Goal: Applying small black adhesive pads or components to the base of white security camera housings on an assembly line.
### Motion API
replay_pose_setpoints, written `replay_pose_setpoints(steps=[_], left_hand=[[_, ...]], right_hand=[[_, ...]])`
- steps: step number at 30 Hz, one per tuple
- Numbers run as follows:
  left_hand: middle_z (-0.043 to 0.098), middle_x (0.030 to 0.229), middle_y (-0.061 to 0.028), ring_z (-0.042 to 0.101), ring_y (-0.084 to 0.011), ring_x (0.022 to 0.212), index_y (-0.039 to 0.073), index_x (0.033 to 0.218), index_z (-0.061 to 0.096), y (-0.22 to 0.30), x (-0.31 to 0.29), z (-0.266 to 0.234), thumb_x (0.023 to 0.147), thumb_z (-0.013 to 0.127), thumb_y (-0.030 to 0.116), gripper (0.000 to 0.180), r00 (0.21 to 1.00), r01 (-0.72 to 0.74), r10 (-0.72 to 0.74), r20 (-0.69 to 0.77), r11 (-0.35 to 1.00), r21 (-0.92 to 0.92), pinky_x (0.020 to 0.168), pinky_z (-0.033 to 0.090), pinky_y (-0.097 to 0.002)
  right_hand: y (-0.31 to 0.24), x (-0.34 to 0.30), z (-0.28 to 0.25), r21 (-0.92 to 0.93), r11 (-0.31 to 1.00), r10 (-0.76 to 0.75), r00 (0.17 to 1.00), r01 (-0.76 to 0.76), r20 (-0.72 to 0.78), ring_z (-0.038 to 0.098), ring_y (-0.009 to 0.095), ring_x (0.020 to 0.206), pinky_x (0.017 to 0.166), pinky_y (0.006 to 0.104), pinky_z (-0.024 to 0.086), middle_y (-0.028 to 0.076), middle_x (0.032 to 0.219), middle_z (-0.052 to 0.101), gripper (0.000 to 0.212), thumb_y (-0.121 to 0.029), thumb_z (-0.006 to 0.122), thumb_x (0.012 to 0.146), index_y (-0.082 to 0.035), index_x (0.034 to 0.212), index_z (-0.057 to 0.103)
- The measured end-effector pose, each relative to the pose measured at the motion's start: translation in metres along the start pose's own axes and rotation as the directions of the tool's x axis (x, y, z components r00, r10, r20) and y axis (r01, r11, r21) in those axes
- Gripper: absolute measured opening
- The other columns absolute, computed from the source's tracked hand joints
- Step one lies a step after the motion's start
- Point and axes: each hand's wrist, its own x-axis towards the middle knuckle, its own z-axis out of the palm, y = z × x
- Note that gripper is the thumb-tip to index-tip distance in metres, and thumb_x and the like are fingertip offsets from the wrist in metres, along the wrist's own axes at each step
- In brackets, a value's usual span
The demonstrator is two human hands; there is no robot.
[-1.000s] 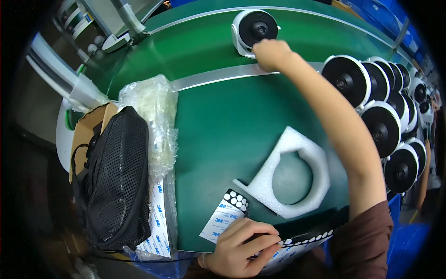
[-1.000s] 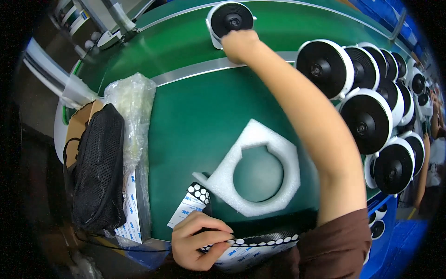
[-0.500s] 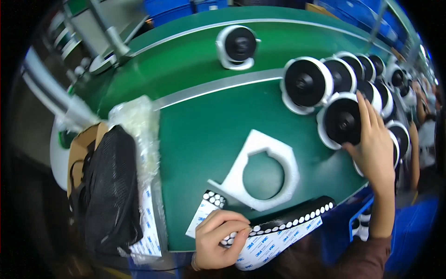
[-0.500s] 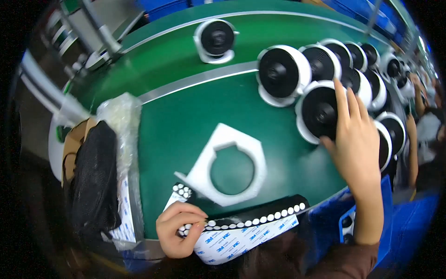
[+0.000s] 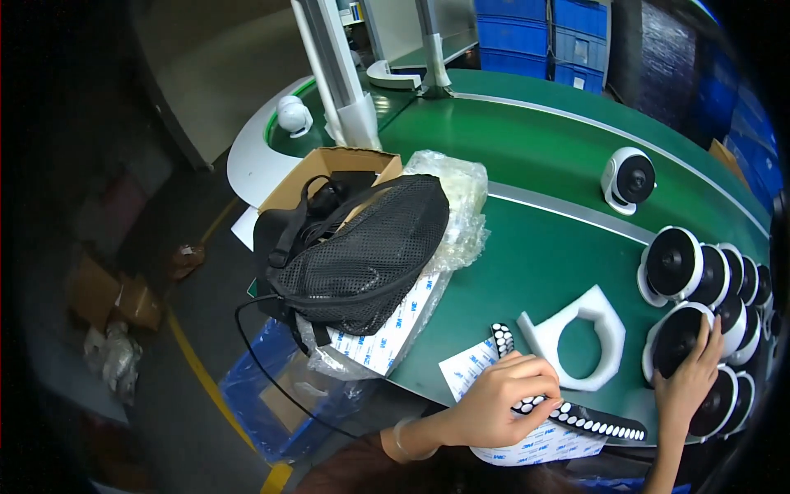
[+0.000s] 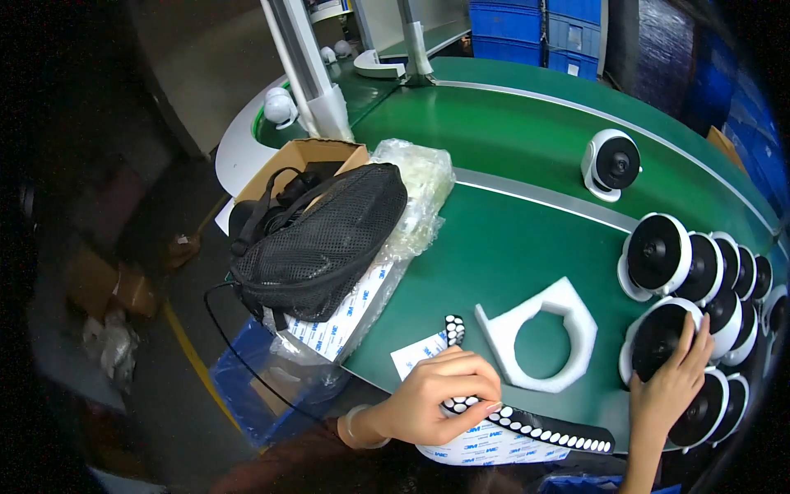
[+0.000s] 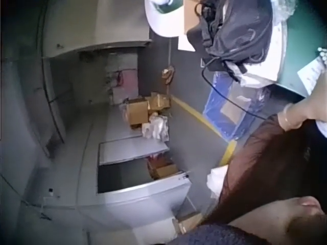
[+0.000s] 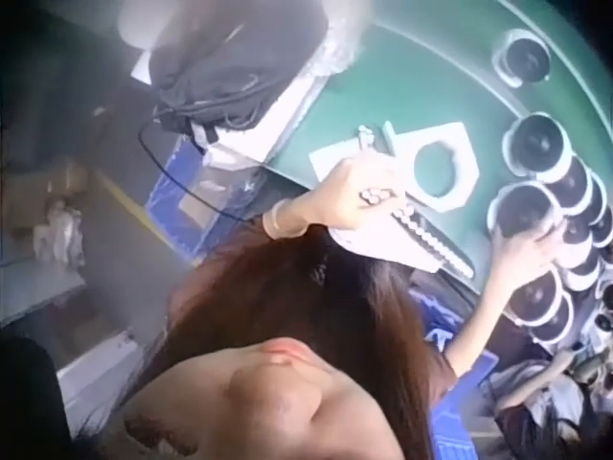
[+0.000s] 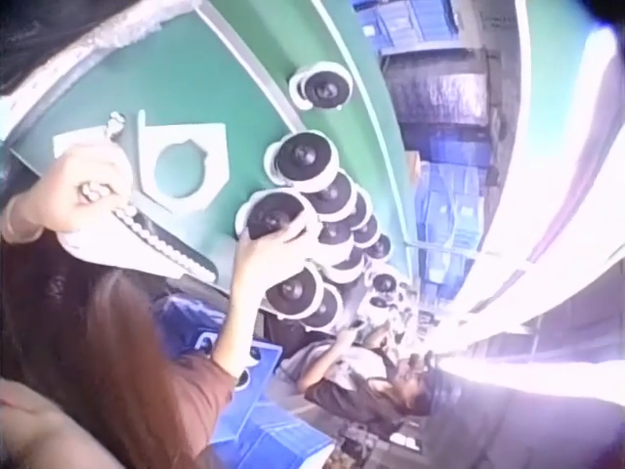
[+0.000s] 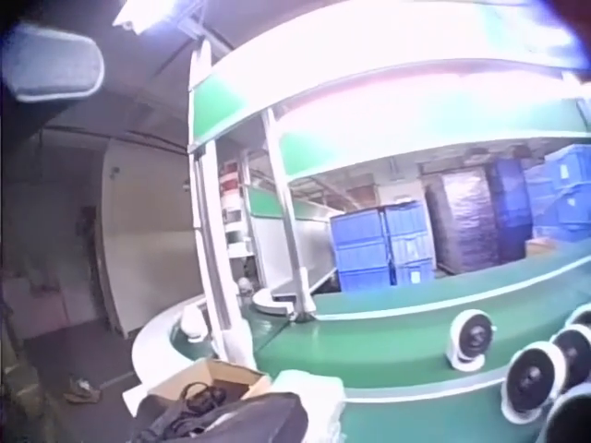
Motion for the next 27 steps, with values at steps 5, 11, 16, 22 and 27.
replay_pose_setpoints(steps=[5,11,16,22,27], left_hand=[[0.06,0.078,-0.0047,0.052,-0.0158,0.065,0.003,0.074,0.061,0.01,-0.005,-0.006,0.07,0.063,0.001,0.005,0.997,-0.052,0.056,-0.055,0.996,0.07,0.061,0.034,-0.0262],[0.057,0.077,-0.0032,0.05,-0.0161,0.061,0.004,0.073,0.058,0.052,-0.019,-0.024,0.07,0.062,0.0,0.006,0.985,-0.118,0.133,-0.111,0.984,0.135,0.057,0.034,-0.0263],[0.062,0.08,-0.0055,0.057,-0.0154,0.067,0.004,0.074,0.064,0.068,-0.04,-0.041,0.069,0.064,0.0,0.006,0.992,-0.109,0.114,-0.047,0.988,0.106,0.06,0.037,-0.0258],[0.061,0.075,-0.0059,0.056,-0.0175,0.065,0.003,0.072,0.062,0.048,-0.046,-0.041,0.068,0.065,0.001,0.006,0.992,0.027,-0.016,-0.125,0.996,0.086,0.062,0.04,-0.0257],[0.061,0.073,-0.0108,0.058,-0.019,0.068,-0.001,0.068,0.062,0.044,-0.052,-0.04,0.065,0.061,-0.003,0.004,0.96,0.17,-0.15,-0.234,0.983,0.066,0.065,0.043,-0.0271]], right_hand=[[0.011,-0.021,0.018,0.398,0.898,-0.12,0.975,0.188,-0.189,0.024,0.039,0.128,0.102,0.0423,0.028,0.018,0.142,0.019,0.104,0.001,0.075,0.05,-0.009,0.136,0.018],[0.008,-0.029,0.032,0.627,0.779,0.1,0.986,0.007,-0.135,0.018,0.033,0.132,0.109,0.0419,0.015,0.015,0.143,0.016,0.115,-0.002,0.079,0.045,-0.007,0.138,0.012],[0.016,-0.026,0.037,0.638,0.741,0.001,0.95,0.208,-0.311,0.02,0.032,0.131,0.108,0.0389,0.016,0.014,0.142,0.02,0.111,-0.002,0.078,0.047,-0.005,0.138,0.014],[0.015,-0.028,0.016,0.605,0.774,0.004,0.954,0.187,-0.301,0.032,0.037,0.124,0.103,0.0401,0.025,0.019,0.135,0.033,0.099,-0.011,0.077,0.049,-0.001,0.133,0.026],[-0.006,-0.027,-0.023,0.273,0.953,-0.062,0.968,0.13,-0.242,0.041,0.033,0.115,0.091,0.041,0.031,0.018,0.127,0.042,0.097,-0.028,0.076,0.049,-0.001,0.13,0.031]])
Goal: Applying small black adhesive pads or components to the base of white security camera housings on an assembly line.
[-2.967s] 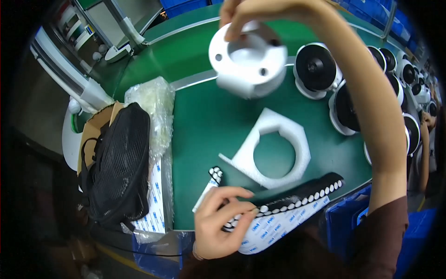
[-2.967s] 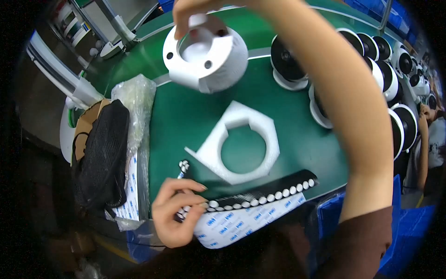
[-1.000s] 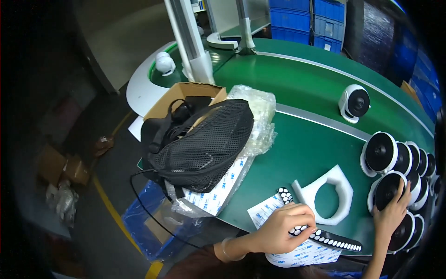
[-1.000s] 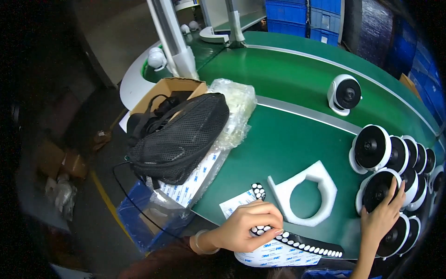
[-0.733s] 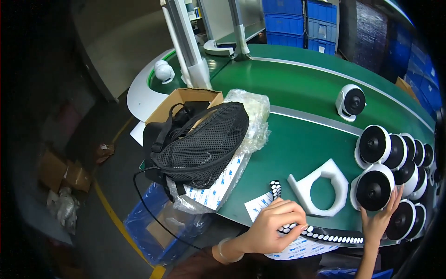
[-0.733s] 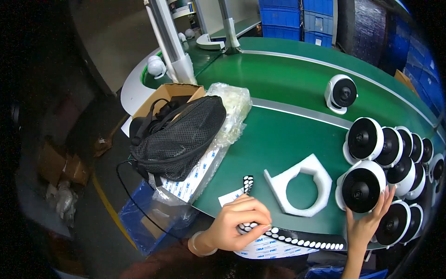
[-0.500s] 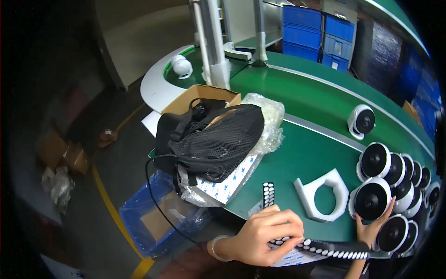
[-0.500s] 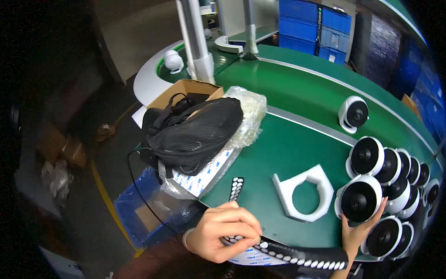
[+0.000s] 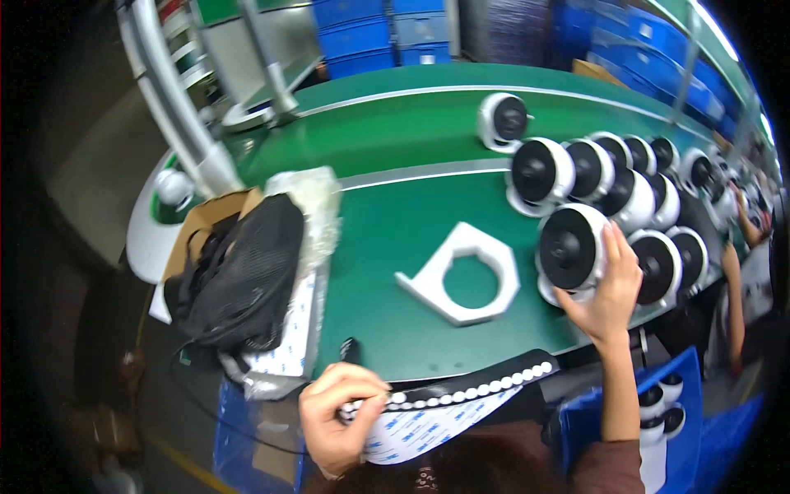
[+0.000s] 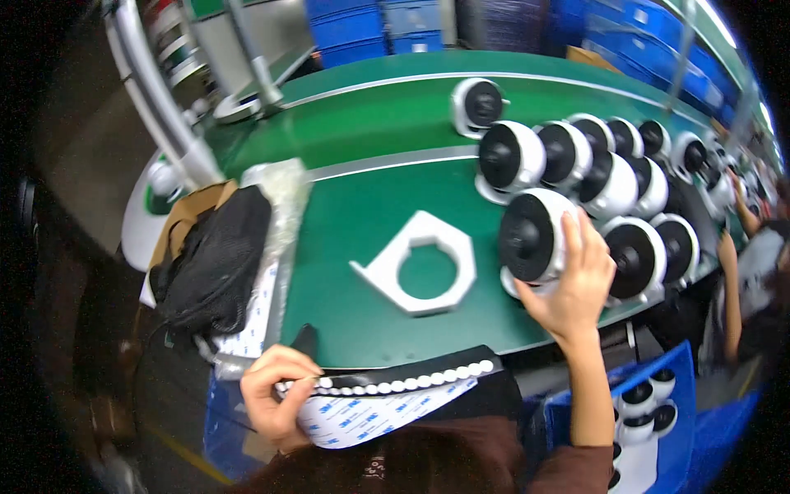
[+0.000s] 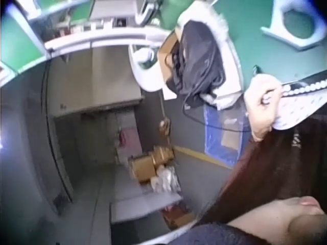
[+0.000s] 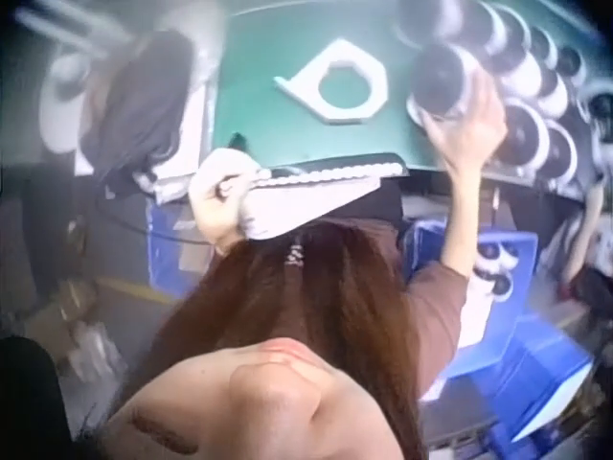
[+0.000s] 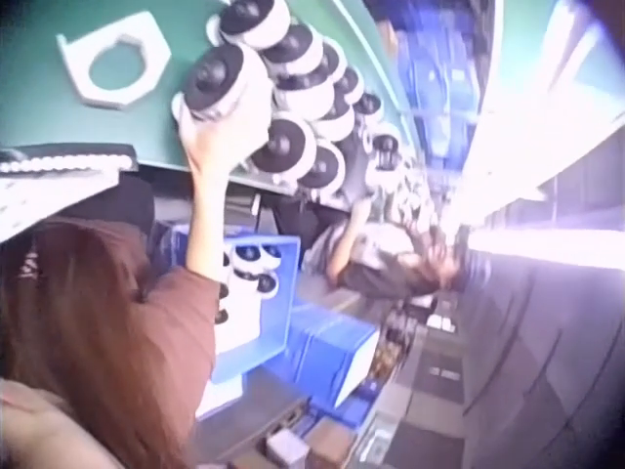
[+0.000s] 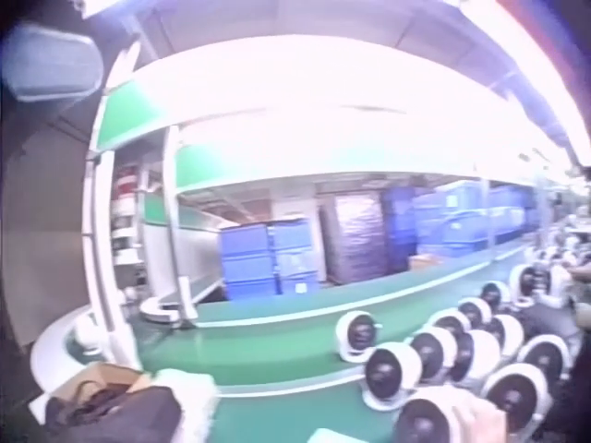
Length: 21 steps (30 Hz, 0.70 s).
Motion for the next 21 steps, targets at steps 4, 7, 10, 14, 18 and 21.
replay_pose_setpoints(steps=[4,7,10,14,18,21], left_hand=[[0.061,0.072,-0.0121,0.058,-0.0194,0.068,-0.002,0.068,0.062,0.001,0.002,0.004,0.063,0.06,-0.004,0.006,0.999,-0.017,0.017,0.042,1.0,-0.016,0.064,0.044,-0.0264],[0.062,0.074,-0.0115,0.058,-0.0197,0.068,-0.001,0.068,0.062,0.0,0.003,0.015,0.063,0.061,-0.004,0.005,0.99,-0.031,0.027,0.137,0.999,0.027,0.064,0.043,-0.0265],[0.061,0.079,-0.0158,0.057,-0.0188,0.07,-0.003,0.07,0.062,-0.001,0.006,0.025,0.065,0.062,-0.001,0.006,0.93,-0.103,0.059,0.363,0.989,0.105,0.064,0.043,-0.0269],[0.06,0.087,-0.0158,0.057,-0.0184,0.07,-0.004,0.069,0.061,-0.004,-0.002,0.035,0.064,0.062,-0.002,0.005,0.935,-0.102,0.03,0.353,0.977,0.186,0.065,0.042,-0.0262],[0.06,0.086,-0.0149,0.057,-0.0239,0.078,-0.004,0.069,0.06,-0.008,0.004,0.047,0.066,0.059,-0.002,0.003,0.911,-0.141,0.035,0.41,0.963,0.231,0.071,0.042,-0.0301],[0.061,0.09,-0.0146,0.055,-0.0213,0.068,-0.001,0.073,0.06,-0.015,0.007,0.044,0.069,0.06,-0.001,0.004,0.893,-0.235,0.106,0.437,0.938,0.254,0.064,0.042,-0.0293]], right_hand=[[0.001,0.011,-0.013,0.231,0.97,0.066,0.996,-0.076,0.054,0.044,0.034,0.109,0.092,0.0412,0.034,0.017,0.118,0.045,0.09,-0.026,0.076,0.048,-0.001,0.124,0.037],[0.015,0.02,-0.017,0.447,0.878,0.117,0.981,-0.174,0.153,0.048,0.029,0.108,0.093,0.0358,0.036,0.017,0.116,0.048,0.087,-0.028,0.077,0.051,0.0,0.123,0.037],[0.013,0.048,-0.032,0.711,0.535,0.164,0.881,-0.457,0.444,0.05,0.024,0.106,0.094,0.0341,0.037,0.016,0.114,0.051,0.084,-0.027,0.076,0.058,0.001,0.125,0.034],[-0.014,0.087,-0.025,0.595,0.539,0.083,0.74,-0.596,0.667,0.05,0.025,0.107,0.093,0.0325,0.037,0.019,0.113,0.051,0.091,-0.038,0.079,0.056,0.003,0.125,0.036],[-0.024,0.066,-0.02,0.545,0.799,0.141,0.96,-0.254,0.242,0.049,0.038,0.103,0.087,0.0371,0.043,0.024,0.115,0.04,0.101,-0.034,0.078,0.054,0.004,0.13,0.024],[-0.007,0.045,-0.006,0.388,0.919,0.084,0.996,-0.064,-0.036,0.043,0.04,0.108,0.086,0.0394,0.045,0.022,0.121,0.03,0.104,-0.026,0.08,0.051,-0.001,0.133,0.021]])
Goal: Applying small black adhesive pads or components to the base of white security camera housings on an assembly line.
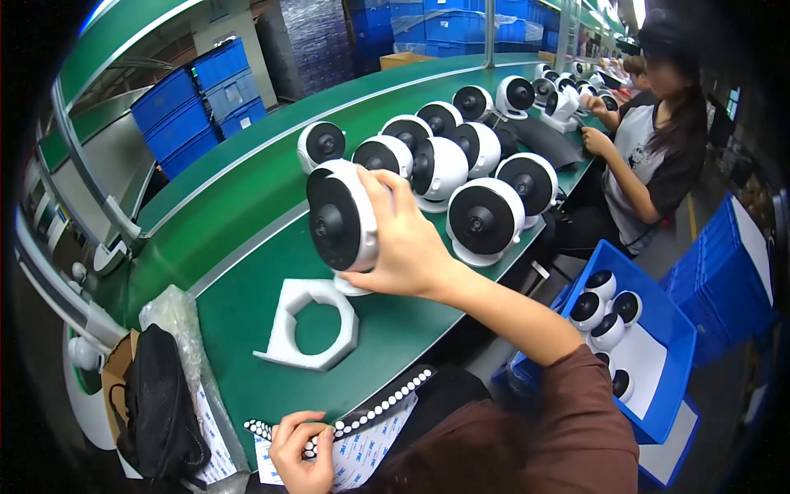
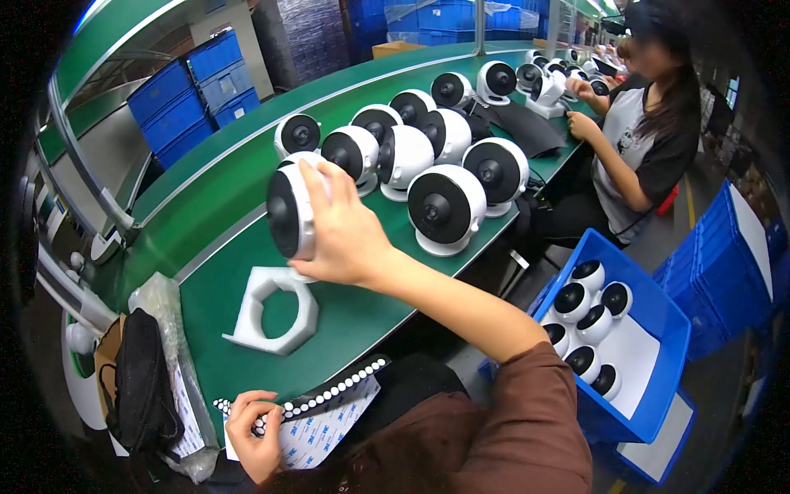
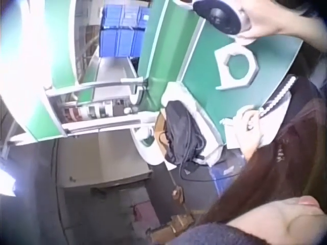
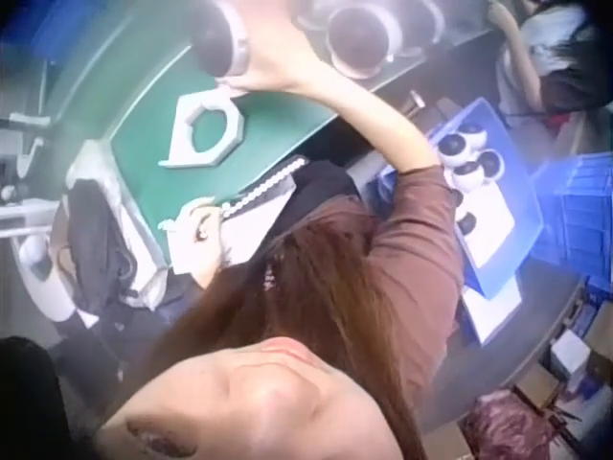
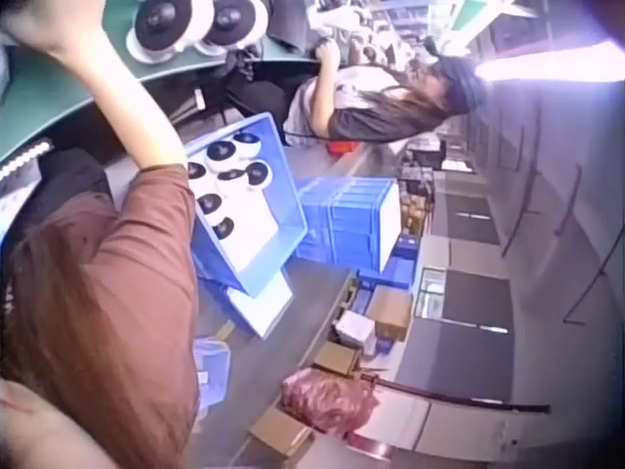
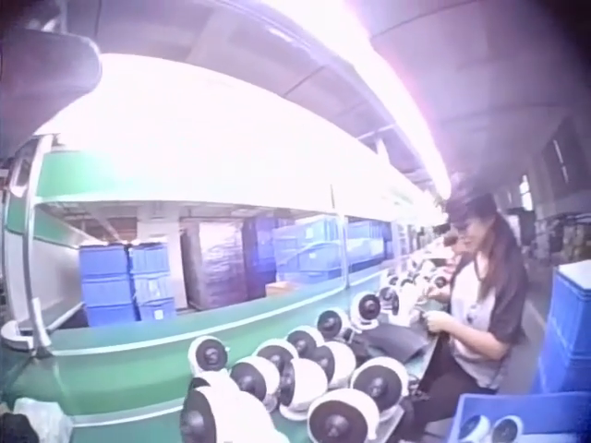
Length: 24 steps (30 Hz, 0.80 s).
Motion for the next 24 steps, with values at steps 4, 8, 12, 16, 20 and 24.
replay_pose_setpoints(steps=[4,8,12,16,20,24], left_hand=[[0.06,0.084,-0.0145,0.057,-0.024,0.079,-0.003,0.07,0.06,-0.002,-0.002,0.002,0.067,0.059,-0.002,0.003,0.996,0.087,-0.088,-0.025,0.996,-0.038,0.071,0.042,-0.031],[0.059,0.093,-0.0167,0.057,-0.0228,0.078,-0.004,0.069,0.06,-0.013,0.005,0.006,0.066,0.059,-0.002,0.003,0.996,0.077,-0.079,-0.041,0.996,-0.044,0.07,0.042,-0.0305],[0.053,0.117,-0.0154,0.054,-0.0272,0.09,0.004,0.068,0.063,-0.017,0.017,0.027,0.067,0.064,0.007,0.004,0.977,0.085,-0.087,-0.193,0.996,-0.015,0.082,0.038,-0.0349],[0.05,0.121,-0.021,0.052,-0.0334,0.097,0.005,0.071,0.065,-0.033,0.025,0.036,0.069,0.065,0.011,0.007,0.989,0.071,-0.066,-0.131,0.997,0.03,0.086,0.037,-0.0373],[0.048,0.121,-0.0263,0.051,-0.0361,0.098,0.006,0.073,0.066,-0.036,0.025,0.039,0.07,0.065,0.012,0.007,0.985,0.123,-0.125,-0.117,0.992,-0.021,0.087,0.037,-0.0375],[0.047,0.123,-0.0267,0.051,-0.0362,0.1,0.005,0.072,0.065,-0.04,0.03,0.04,0.07,0.065,0.013,0.007,0.986,0.062,-0.067,-0.15,0.998,-0.033,0.089,0.037,-0.037]], right_hand=[[0.02,-0.027,0.01,-0.021,1.0,-0.006,0.997,0.004,-0.079,0.044,0.039,0.107,0.086,0.0401,0.044,0.021,0.123,0.03,0.101,-0.028,0.081,0.051,-0.001,0.13,0.025],[0.021,-0.018,-0.005,0.095,0.986,0.137,0.99,-0.138,0.019,0.046,0.033,0.109,0.092,0.037,0.039,0.023,0.117,0.042,0.101,-0.031,0.081,0.051,0.003,0.129,0.027],[0.004,0.026,-0.018,0.223,0.814,0.332,0.746,-0.536,0.577,0.055,0.031,0.1,0.088,0.031,0.041,0.028,0.106,0.054,0.101,-0.049,0.075,0.052,0.013,0.12,0.035],[-0.033,0.062,0.017,0.113,0.842,0.191,0.488,-0.528,0.852,0.06,0.02,0.08,0.072,0.0282,0.046,0.016,0.085,0.061,0.067,-0.044,0.073,0.058,0.007,0.097,0.056],[-0.044,0.088,0.051,0.037,0.914,0.091,0.295,-0.403,0.951,0.063,0.022,0.066,0.055,0.03,0.052,0.016,0.074,0.063,0.064,-0.054,0.068,0.059,0.006,0.081,0.065],[-0.045,0.119,0.07,-0.065,0.969,0.082,0.064,-0.237,0.995,0.063,0.031,0.082,0.064,0.0385,0.053,0.019,0.093,0.062,0.066,-0.057,0.064,0.061,0.001,0.092,0.066]])
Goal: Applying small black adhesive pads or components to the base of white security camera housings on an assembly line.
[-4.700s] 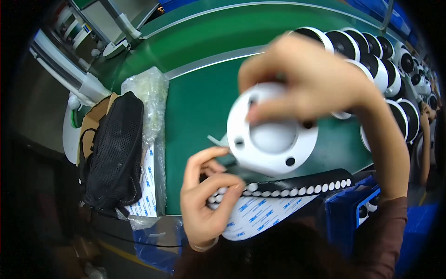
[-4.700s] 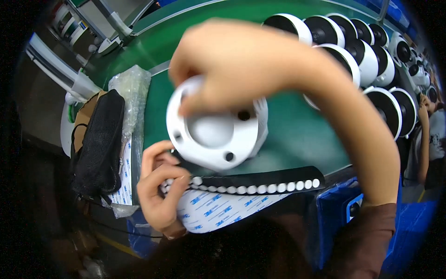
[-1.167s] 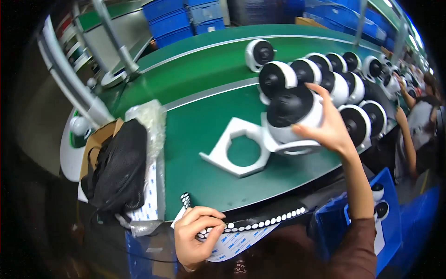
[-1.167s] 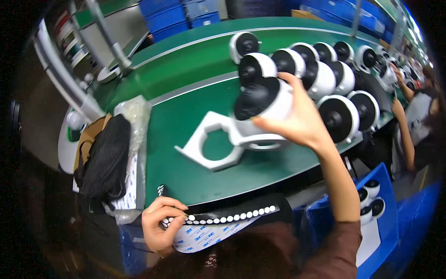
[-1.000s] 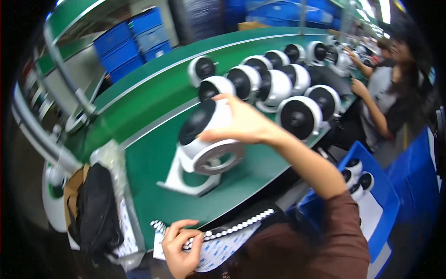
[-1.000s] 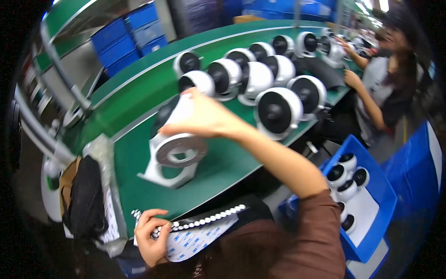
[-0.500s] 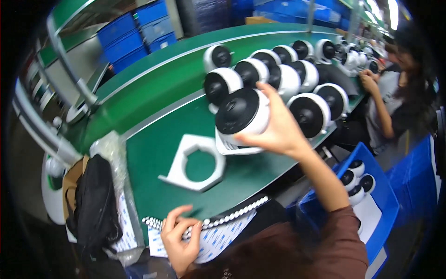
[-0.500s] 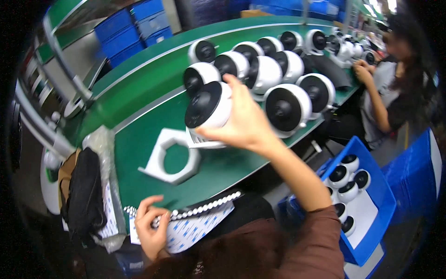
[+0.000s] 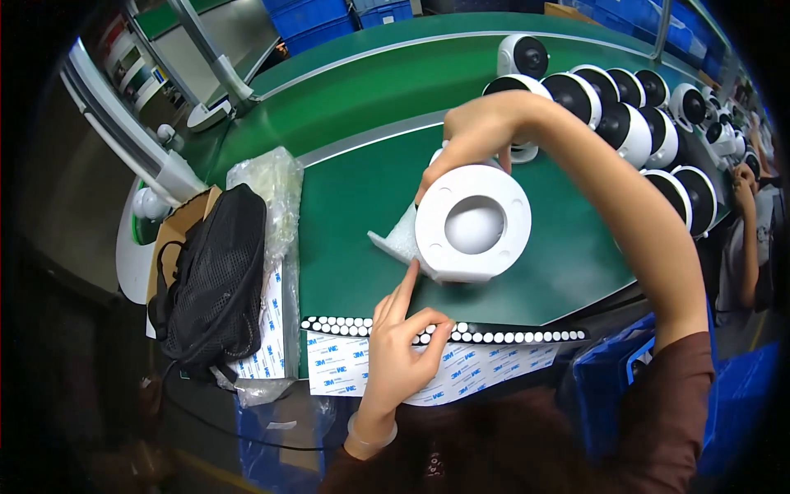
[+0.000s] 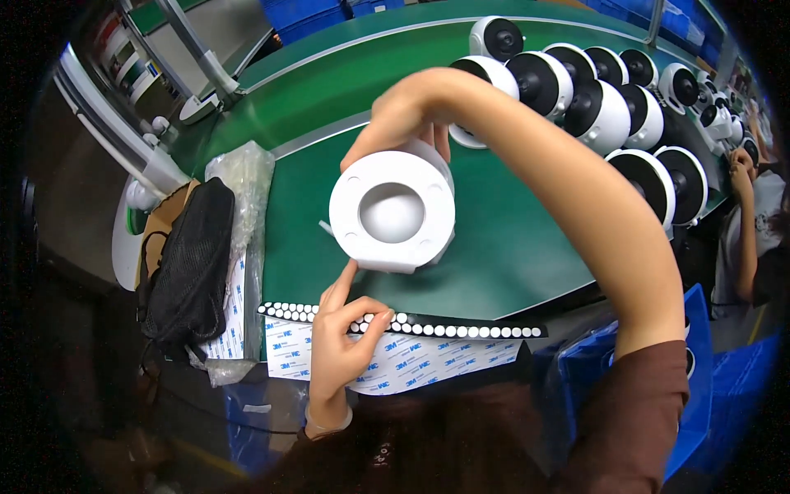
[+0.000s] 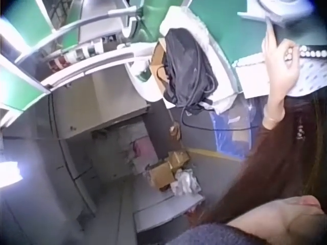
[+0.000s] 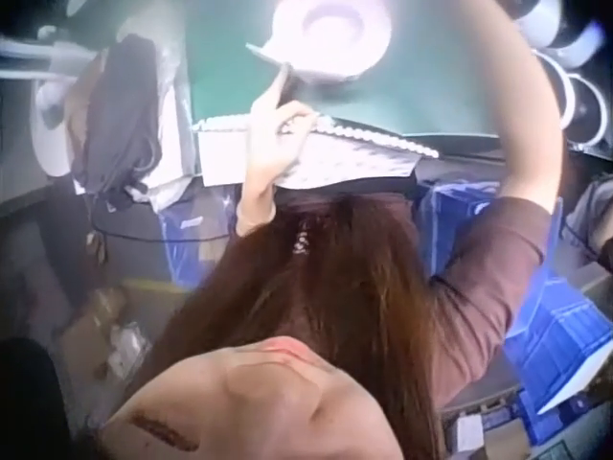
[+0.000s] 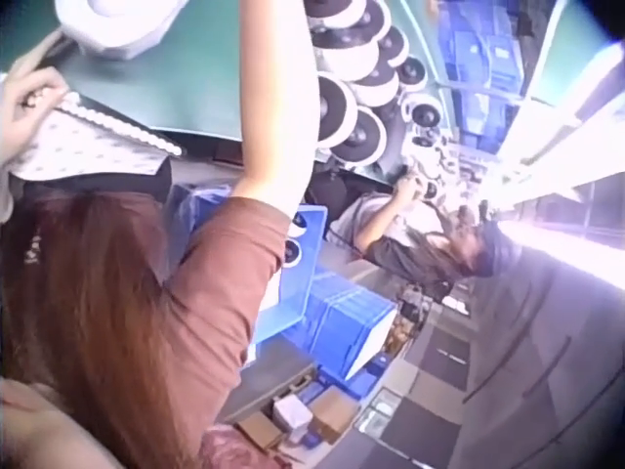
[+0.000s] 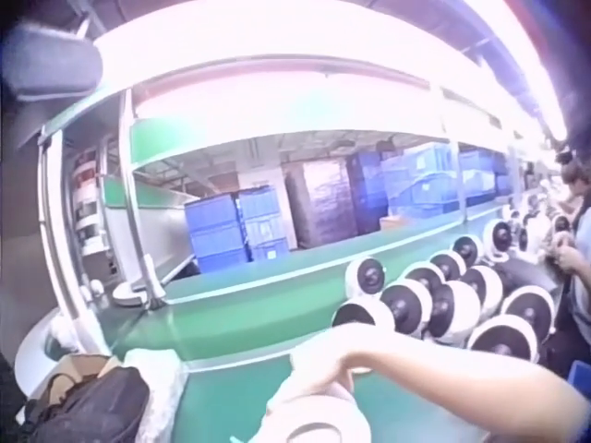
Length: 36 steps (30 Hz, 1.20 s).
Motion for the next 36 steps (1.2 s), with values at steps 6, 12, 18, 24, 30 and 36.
replay_pose_setpoints(steps=[6,12,18,24,30,36], left_hand=[[0.046,0.124,-0.0264,0.051,-0.0362,0.102,0.006,0.069,0.064,-0.003,0.0,-0.002,0.07,0.065,0.013,0.007,1.0,-0.003,0.003,-0.009,0.999,0.051,0.09,0.036,-0.0374],[0.045,0.124,-0.0281,0.053,-0.0376,0.098,0.006,0.069,0.065,-0.003,0.004,-0.005,0.07,0.064,0.012,0.006,1.0,-0.009,0.009,0.014,1.0,-0.007,0.088,0.038,-0.0368],[0.045,0.123,-0.0292,0.051,-0.0382,0.102,0.005,0.071,0.065,0.0,0.006,-0.005,0.07,0.064,0.012,0.007,0.998,-0.001,0.001,0.056,1.0,0.003,0.089,0.038,-0.0375],[0.051,0.12,-0.021,0.053,-0.0335,0.099,0.005,0.069,0.062,0.004,-0.001,-0.017,0.069,0.064,0.008,0.004,0.999,0.028,-0.029,-0.018,0.999,-0.022,0.086,0.039,-0.0353],[0.064,0.096,-0.011,0.056,-0.0243,0.08,0.002,0.069,0.059,0.019,0.006,-0.035,0.071,0.06,0.005,0.003,1.0,-0.002,0.001,-0.022,0.999,-0.038,0.076,0.038,-0.0318],[0.066,0.082,-0.0083,0.056,-0.02,0.075,0.001,0.07,0.057,0.028,0.01,-0.037,0.071,0.057,0.0,0.001,0.993,0.056,-0.071,-0.092,0.987,-0.148,0.072,0.036,-0.0293]], right_hand=[[-0.013,0.013,0.018,-0.195,0.981,0.004,0.999,-0.013,-0.045,0.06,0.035,0.092,0.072,0.0433,0.051,0.022,0.109,0.057,0.07,-0.06,0.066,0.058,-0.004,0.099,0.066],[-0.008,0.003,0.022,-0.323,0.937,-0.225,0.938,0.135,-0.264,0.064,0.029,0.067,0.064,0.0329,0.051,0.02,0.075,0.064,0.078,-0.063,0.069,0.045,0.007,0.079,0.065],[-0.004,0.014,0.015,-0.247,0.968,-0.069,0.992,0.042,-0.104,0.063,0.03,0.076,0.066,0.0366,0.051,0.021,0.084,0.064,0.082,-0.069,0.063,0.056,0.005,0.092,0.065],[0.033,-0.018,0.032,0.035,0.929,-0.322,0.853,0.368,-0.411,0.048,0.029,0.113,0.093,0.0368,0.039,0.018,0.123,0.049,0.075,-0.057,0.055,0.074,-0.004,0.126,0.045],[0.051,-0.014,0.059,-0.113,0.838,-0.507,0.687,0.533,-0.521,0.052,0.027,0.107,0.091,0.0335,0.04,0.018,0.119,0.052,0.063,-0.032,0.07,0.07,-0.003,0.122,0.049],[0.046,-0.027,0.069,-0.465,0.737,-0.636,0.273,0.489,-0.722,0.056,0.027,0.099,0.086,0.0329,0.043,0.016,0.111,0.057,0.051,-0.026,0.071,0.069,-0.001,0.111,0.057]])
